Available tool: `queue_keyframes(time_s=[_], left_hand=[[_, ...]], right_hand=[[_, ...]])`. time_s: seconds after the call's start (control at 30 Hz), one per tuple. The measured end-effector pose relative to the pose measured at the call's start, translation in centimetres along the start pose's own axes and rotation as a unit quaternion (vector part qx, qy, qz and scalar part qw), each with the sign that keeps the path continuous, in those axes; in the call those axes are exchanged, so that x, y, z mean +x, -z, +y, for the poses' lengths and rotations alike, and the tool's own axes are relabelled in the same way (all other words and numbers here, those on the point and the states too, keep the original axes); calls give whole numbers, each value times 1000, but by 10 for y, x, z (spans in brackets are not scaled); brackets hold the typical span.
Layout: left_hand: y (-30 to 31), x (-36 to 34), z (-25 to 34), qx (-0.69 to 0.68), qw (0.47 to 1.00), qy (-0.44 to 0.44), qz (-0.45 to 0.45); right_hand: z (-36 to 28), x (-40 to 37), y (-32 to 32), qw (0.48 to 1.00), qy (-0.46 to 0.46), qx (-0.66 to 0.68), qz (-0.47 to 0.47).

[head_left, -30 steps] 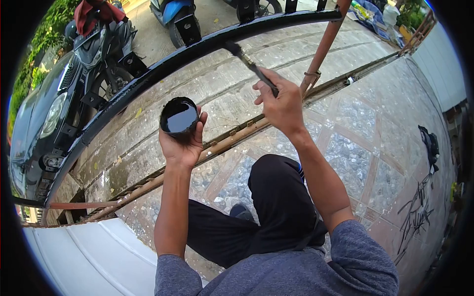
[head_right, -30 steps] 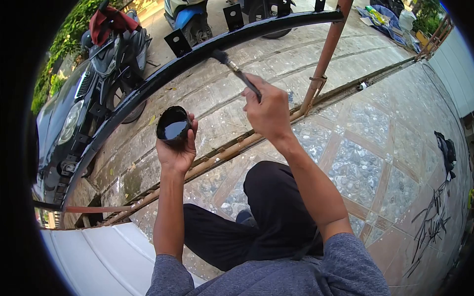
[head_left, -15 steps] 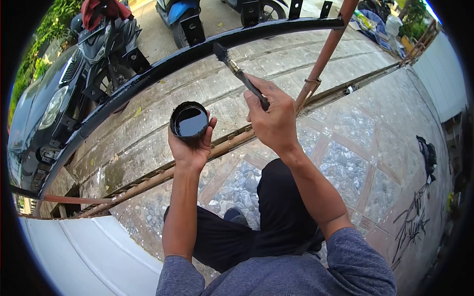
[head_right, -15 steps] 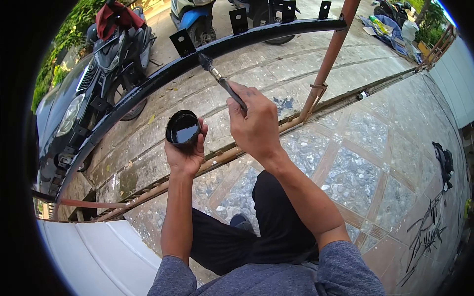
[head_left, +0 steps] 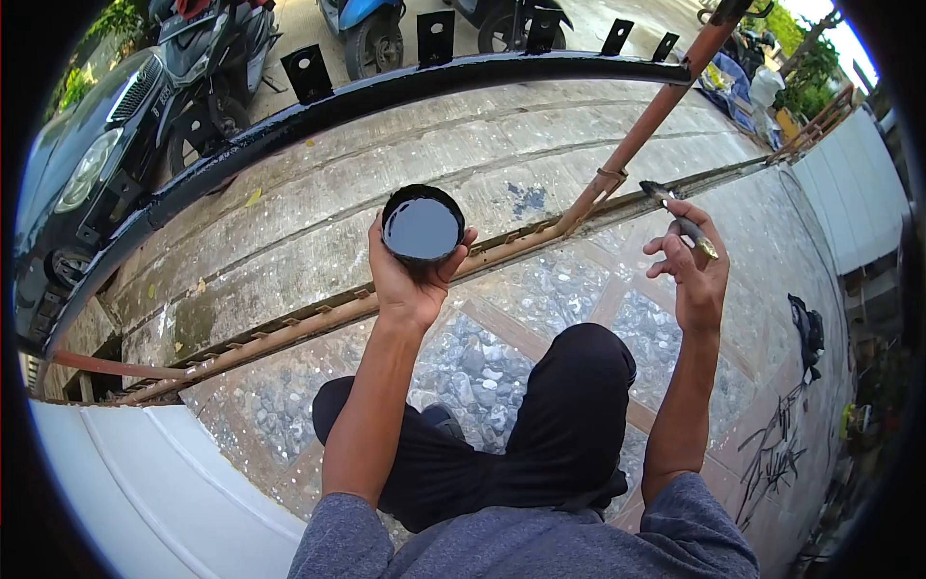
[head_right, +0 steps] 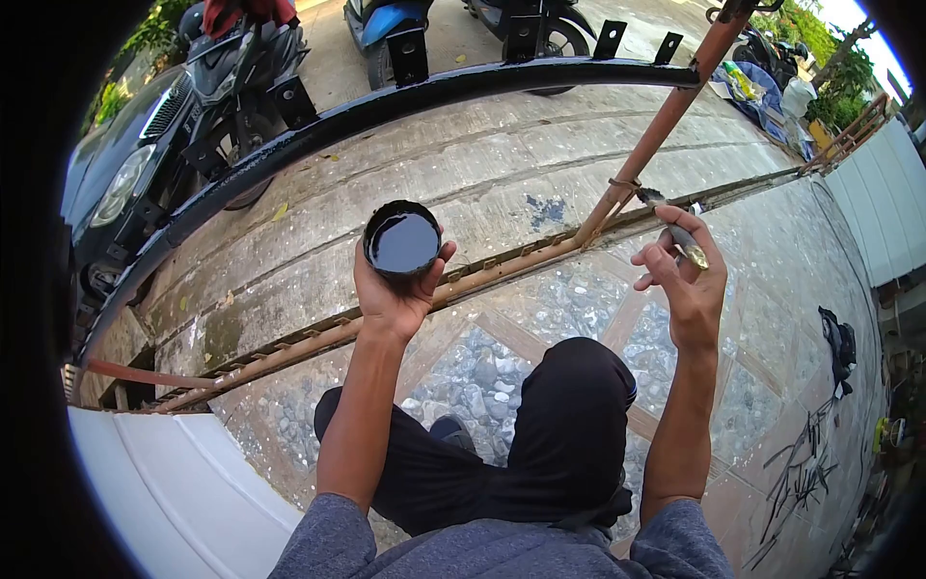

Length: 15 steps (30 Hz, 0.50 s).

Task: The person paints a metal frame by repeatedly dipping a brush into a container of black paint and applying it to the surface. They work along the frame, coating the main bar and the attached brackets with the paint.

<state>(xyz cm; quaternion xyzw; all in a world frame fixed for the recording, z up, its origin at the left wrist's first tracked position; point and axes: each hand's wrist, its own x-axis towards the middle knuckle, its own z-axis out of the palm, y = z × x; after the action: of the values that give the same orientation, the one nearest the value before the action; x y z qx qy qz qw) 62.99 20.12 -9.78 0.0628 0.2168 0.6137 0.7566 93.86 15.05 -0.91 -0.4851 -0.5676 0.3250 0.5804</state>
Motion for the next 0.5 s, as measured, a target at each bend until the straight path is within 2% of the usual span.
queue_keyframes(time_s=[0.03,0.1,0.2,0.3,0.37,0.43,0.5], left_hand=[[2,-3,-3,-2,1000,7,5],[2,-3,-5,6,1000,10,-1],[-2,-4,-5,12,1000,-4,-9],[-5,-3,-4,22,1000,-8,-15],[-3,-1,-7,4,1000,-4,-9],[-4,1,-5,-4,1000,2,-2],[-3,4,-5,-1,1000,5,-11]], right_hand=[[-5,4,-6,996,1,-71,51],[-20,14,-22,989,42,-106,99],[-47,38,-51,986,159,-37,46],[-80,68,-85,978,200,14,-48],[-92,89,-110,978,177,58,-96],[-86,112,-126,976,149,46,-152],[-68,135,-139,975,88,83,-186]])
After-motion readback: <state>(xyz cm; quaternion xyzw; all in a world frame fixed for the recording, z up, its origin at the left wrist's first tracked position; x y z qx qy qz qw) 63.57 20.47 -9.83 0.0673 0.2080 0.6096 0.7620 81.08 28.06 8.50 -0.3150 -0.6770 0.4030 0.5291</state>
